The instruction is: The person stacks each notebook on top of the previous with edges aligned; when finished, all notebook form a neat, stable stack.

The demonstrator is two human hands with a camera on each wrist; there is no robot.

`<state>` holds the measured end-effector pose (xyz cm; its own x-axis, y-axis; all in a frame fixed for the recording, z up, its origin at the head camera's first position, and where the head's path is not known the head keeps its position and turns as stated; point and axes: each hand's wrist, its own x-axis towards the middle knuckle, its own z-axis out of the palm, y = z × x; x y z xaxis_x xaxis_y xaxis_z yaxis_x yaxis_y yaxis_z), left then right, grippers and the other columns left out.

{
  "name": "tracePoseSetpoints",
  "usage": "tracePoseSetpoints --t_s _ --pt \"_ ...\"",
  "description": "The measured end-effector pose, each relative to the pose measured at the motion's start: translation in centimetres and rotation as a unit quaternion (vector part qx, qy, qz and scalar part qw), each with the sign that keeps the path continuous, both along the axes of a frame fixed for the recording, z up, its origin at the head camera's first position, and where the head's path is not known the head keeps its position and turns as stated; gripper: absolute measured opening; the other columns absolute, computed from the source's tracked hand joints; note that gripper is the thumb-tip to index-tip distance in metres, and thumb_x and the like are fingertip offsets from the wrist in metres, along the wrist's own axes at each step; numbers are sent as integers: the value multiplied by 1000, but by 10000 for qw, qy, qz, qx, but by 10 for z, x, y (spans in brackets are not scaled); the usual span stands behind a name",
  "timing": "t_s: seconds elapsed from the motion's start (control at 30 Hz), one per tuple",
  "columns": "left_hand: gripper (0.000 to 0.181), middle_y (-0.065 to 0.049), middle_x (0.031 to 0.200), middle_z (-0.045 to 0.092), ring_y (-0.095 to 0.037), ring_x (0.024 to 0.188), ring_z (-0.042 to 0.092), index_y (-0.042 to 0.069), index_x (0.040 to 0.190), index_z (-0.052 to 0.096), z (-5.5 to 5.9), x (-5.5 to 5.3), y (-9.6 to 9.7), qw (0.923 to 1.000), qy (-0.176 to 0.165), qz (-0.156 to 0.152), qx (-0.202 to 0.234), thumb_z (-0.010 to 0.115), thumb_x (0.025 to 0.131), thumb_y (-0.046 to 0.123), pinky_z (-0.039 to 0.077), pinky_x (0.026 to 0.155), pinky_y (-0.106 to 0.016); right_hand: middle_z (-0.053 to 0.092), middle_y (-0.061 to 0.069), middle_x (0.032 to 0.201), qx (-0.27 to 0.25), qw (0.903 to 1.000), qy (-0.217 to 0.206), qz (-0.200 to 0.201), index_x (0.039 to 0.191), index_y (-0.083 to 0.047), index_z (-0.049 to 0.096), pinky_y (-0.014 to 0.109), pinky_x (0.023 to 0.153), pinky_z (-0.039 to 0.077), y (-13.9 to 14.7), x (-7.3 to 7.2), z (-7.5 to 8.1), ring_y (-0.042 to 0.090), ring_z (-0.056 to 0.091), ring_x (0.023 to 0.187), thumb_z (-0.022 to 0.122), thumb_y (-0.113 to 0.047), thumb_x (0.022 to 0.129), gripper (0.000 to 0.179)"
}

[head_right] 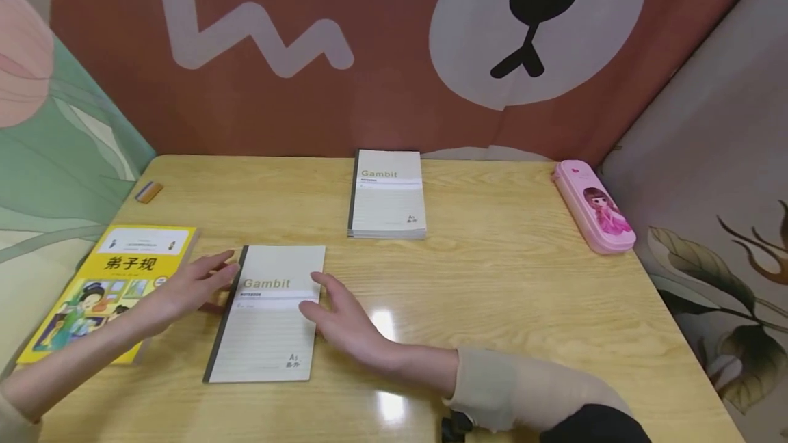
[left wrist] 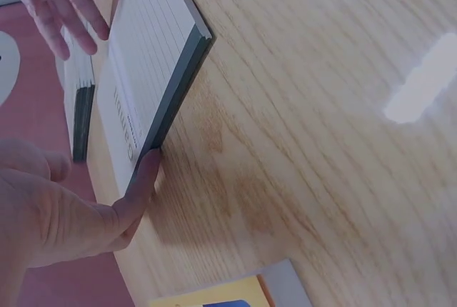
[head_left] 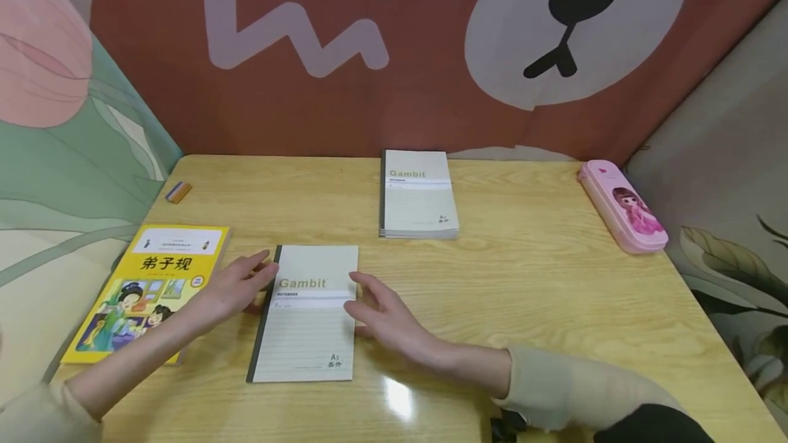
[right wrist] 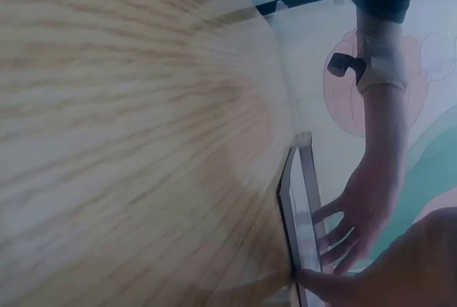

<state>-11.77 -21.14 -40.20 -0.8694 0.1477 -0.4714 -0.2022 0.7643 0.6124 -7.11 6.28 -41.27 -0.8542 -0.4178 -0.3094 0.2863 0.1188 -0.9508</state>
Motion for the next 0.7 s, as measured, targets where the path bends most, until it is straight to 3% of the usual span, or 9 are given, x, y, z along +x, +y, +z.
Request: tracePoseSetpoints --t_s 0.07,0.17,0.27,0.4,0.57,0.63,0.7 --pt "72 -36 152 40 -47 133 55 -7 161 16 0 -1 0 9998 -84 101 134 39 111 39 62 91 -43 13 24 171 -140 9995 -209 -188 158 -1 33 53 107 54 -4 2 2 41 14 159 56 -17 103 62" --pt "72 -36 151 38 -47 134 55 -7 161 16 0 -2 -1 9994 -176 173 223 39 111 39 63 90 -41 23 29 167 -330 9971 -472 -491 158 1 32 53 102 57 -8 3 2 44 28 154 58 -13 101 64" --pt "72 -35 148 41 -46 131 56 -8 160 20 -1 -4 -2 9999 -105 81 46 40 111 41 59 96 -47 36 31 159 -559 9937 -677 -694 158 5 27 52 96 60 -10 3 1 45 45 143 57 -9 99 68" --pt "72 -32 144 48 -39 118 58 -9 159 23 -2 -7 -3 9997 -222 54 -12 44 109 40 57 93 -45 33 31 161 -684 9904 -792 -907 159 9 20 47 92 63 -11 0 -2 41 52 136 58 -6 97 74" --pt "73 -27 136 56 -25 103 61 -6 160 23 0 -13 -2 9964 -702 217 415 51 107 36 55 80 -30 58 24 144 -824 9881 -869 -966 149 5 46 36 88 63 -12 -8 -4 27 67 115 56 -5 99 52" --pt "74 -27 134 57 -22 99 63 -6 161 20 3 -13 -3 9954 -692 225 629 51 108 35 56 79 -30 66 21 132 -993 9873 -793 -954 143 1 56 35 87 63 -12 -12 -5 23 70 104 54 -1 97 45" --pt "74 -26 131 57 -20 97 63 -6 161 16 8 -13 -3 9945 -555 161 869 50 108 34 58 80 -30 67 18 132 -1119 9865 -646 -1006 145 -3 56 33 84 64 -11 -15 -4 19 71 100 54 2 95 50"
